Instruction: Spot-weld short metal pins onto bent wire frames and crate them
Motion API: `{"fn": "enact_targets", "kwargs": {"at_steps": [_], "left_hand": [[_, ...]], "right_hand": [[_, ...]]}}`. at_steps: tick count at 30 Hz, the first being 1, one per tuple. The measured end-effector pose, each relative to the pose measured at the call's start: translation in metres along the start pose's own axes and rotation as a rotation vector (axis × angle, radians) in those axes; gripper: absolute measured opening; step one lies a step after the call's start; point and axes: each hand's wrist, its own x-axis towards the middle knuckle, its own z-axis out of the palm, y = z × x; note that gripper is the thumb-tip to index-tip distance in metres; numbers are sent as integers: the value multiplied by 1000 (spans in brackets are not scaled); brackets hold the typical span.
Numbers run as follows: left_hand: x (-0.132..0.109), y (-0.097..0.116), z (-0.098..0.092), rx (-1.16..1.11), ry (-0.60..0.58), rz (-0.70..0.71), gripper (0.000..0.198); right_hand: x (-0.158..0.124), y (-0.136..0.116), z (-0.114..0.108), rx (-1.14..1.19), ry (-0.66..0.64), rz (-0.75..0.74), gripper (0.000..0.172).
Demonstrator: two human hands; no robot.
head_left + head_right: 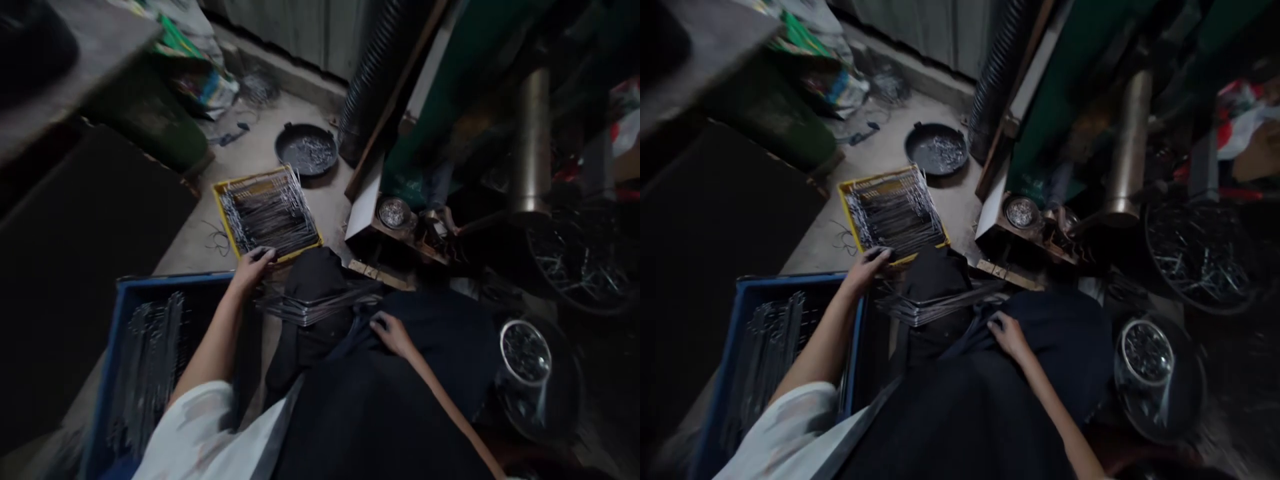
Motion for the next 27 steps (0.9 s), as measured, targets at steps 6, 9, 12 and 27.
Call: {"fn": "enact_targets", "kwargs": {"at_steps": [6, 9, 12, 27], "left_hand": [[-88, 42, 31, 598, -521, 605, 35], [-95, 47, 40, 677, -437, 677, 38], [-87, 58, 42, 631, -333, 643, 36], [22, 105, 136, 1090, -569, 630, 31]], "right_hand": [[1, 1, -1, -7, 47, -17, 11], [-4, 0, -2, 13, 64, -56, 6], [-10, 4, -5, 81, 96, -86, 5], [-9, 14, -11, -9, 198, -195, 5]]}}
